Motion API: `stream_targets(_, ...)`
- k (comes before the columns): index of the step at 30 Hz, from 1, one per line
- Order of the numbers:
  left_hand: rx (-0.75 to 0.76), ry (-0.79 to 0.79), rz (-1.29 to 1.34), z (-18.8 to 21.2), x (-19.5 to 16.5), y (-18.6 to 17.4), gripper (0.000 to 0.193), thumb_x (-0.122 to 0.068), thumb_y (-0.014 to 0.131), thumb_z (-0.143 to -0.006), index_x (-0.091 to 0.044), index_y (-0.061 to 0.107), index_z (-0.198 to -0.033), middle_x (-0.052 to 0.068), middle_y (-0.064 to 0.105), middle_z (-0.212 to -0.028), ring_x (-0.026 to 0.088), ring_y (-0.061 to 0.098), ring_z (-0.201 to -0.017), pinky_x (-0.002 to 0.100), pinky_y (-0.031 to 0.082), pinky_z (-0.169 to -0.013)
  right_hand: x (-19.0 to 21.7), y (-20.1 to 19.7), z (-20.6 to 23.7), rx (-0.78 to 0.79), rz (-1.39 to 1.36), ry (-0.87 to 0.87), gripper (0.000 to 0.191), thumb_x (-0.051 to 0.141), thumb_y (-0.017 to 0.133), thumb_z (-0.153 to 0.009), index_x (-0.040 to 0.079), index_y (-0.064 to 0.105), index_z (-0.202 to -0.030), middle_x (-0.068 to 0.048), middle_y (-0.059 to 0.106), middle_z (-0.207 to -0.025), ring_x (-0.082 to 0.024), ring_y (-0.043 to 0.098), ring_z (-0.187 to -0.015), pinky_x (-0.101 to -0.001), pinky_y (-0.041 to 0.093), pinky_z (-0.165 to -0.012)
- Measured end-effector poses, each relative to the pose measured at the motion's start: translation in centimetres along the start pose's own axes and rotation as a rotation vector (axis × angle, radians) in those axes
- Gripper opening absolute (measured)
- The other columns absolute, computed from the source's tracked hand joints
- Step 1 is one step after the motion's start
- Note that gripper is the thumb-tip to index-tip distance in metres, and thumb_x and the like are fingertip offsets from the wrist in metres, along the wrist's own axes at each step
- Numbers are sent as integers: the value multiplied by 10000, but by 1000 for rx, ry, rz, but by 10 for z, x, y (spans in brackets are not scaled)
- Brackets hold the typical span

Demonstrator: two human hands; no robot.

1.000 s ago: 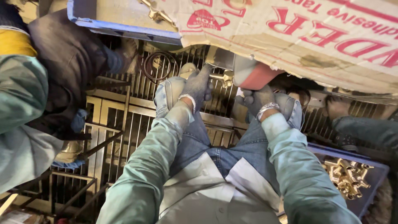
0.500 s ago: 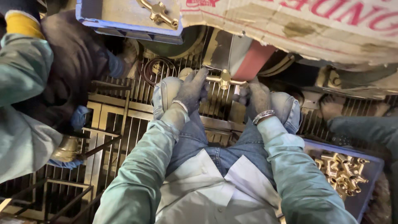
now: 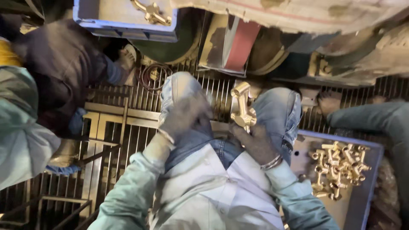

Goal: The person repeatedly presses small brass-colored metal fittings against a rotating belt sander to smooth their surfaces. They handle the parts one at a time, rotating them to contact different sides, then place the finished pieces into a blue bin.

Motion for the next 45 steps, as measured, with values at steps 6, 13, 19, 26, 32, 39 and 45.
stream_targets(6,80,-197,408,-26,-5,35,346,-417,589,-1020,-78,608,-1084,9,611,-758,101,562,-603,250,481,-526,13,-8,-5,445,-129,41,262,246,670,-980,7,754,-1048,-48,739,-945,-115,670,-853,-295,539,-769)
stream_targets(13,-151,-317,525,-57,-12,37,352,-470,598,-979,-124,580,-1042,-31,579,-732,87,535,-570,257,428,-490,34,-72,-53,-18,-599,-102,291,300,452,-1090,74,602,-1193,-69,607,-854,-168,615,-678,-315,526,-608)
stream_targets(19,-157,-493,631,-110,24,48,530,-617,408,-980,-126,607,-1009,14,588,-671,138,509,-497,310,421,-441,2,-72,-105,-207,-313,-217,300,261,442,-1122,26,614,-1189,-85,624,-883,-157,631,-730,-291,535,-665)
stream_targets(26,-288,-644,842,-159,55,50,440,-499,428,-1024,-93,572,-934,31,531,-620,170,485,-475,354,395,-430,6,-68,-120,-504,406,-571,195,168,493,-1123,38,634,-1161,-87,624,-1147,-234,676,-929,-362,581,-789)
stream_targets(32,-211,-583,1040,-168,69,54,322,-422,469,-1015,-116,565,-991,27,528,-614,165,451,-458,351,361,-430,-16,-74,-142,-410,63,-323,191,176,488,-1113,38,621,-1123,-110,638,-951,-215,650,-787,-356,544,-715)
stream_targets(39,-288,-680,838,-158,72,47,345,-458,500,-994,-142,584,-1104,24,579,-641,165,490,-484,341,387,-446,-16,-80,-166,-295,-107,-93,357,285,468,-1097,1,597,-922,-75,635,-731,-160,669,-627,-323,562,-610)
stream_targets(45,-261,-795,775,-168,87,43,573,-685,446,-976,-143,597,-1085,7,554,-624,139,452,-479,313,372,-438,-29,-79,-203,-318,-407,317,375,359,527,-1059,11,664,-1037,-94,608,-722,-177,569,-565,-347,453,-494)
Point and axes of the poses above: each hand's wrist, its own z-axis away from the middle knuckle, its own y-axis out of the palm, x = y × z, the point moved 5 cm from there along -z, towards the middle knuckle
